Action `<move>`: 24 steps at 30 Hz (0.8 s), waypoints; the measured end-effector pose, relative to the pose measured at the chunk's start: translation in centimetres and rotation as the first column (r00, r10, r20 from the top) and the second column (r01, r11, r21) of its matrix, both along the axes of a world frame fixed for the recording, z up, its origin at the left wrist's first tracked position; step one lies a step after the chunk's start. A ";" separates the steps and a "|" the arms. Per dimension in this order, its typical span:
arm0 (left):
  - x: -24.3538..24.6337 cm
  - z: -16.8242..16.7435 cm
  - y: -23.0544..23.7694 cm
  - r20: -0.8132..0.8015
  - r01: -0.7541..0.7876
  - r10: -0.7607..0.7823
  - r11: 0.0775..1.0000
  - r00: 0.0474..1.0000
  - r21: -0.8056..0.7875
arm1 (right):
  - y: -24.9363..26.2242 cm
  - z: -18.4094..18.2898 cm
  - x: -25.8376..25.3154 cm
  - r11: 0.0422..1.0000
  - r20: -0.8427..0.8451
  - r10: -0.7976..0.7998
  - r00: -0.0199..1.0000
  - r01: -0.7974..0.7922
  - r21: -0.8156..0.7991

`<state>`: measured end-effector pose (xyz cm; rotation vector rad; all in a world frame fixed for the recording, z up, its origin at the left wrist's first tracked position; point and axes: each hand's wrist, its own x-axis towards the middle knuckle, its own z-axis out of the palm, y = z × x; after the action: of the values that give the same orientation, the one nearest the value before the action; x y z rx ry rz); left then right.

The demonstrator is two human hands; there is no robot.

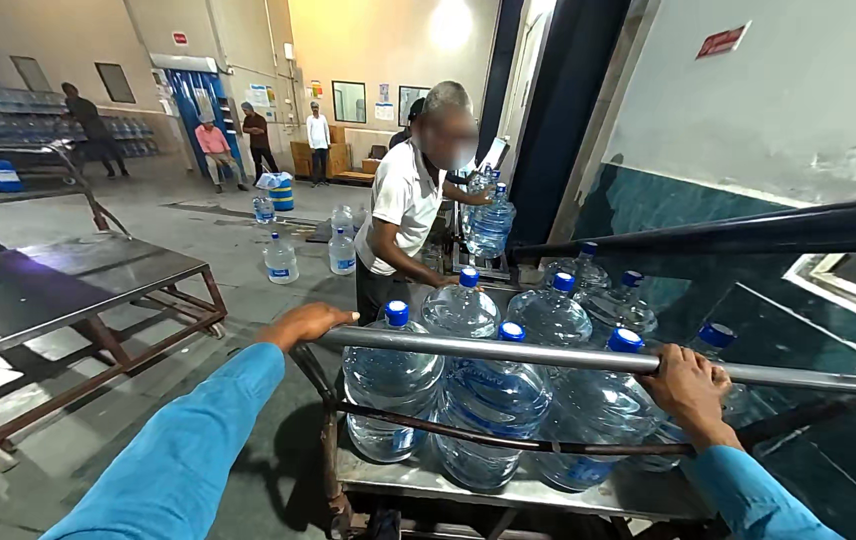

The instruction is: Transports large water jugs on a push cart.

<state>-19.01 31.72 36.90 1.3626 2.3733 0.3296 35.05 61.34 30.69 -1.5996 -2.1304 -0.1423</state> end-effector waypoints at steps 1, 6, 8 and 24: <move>0.1 0.1 -0.1 0.002 -0.001 0.001 1.000 1.000 0.006 | 0.1 0.0 0.0 1.000 -0.004 0.003 1.000 -0.003 0.004; 0.3 0.2 0.0 -0.002 0.007 -0.007 1.000 1.000 0.005 | 0.2 -0.1 0.1 1.000 0.005 -0.006 1.000 0.006 0.004; 0.3 0.2 0.1 0.001 0.009 -0.009 1.000 1.000 0.007 | 0.3 -0.1 0.1 1.000 -0.009 0.011 1.000 -0.011 0.017; 0.1 -0.2 0.2 -0.002 -0.021 0.021 1.000 1.000 0.012 | 0.5 -0.3 0.0 1.000 -0.004 -0.001 1.000 0.001 0.025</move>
<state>-18.91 31.88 36.74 1.3443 2.3927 0.3498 35.06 61.84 30.36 -1.5851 -2.1166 -0.1652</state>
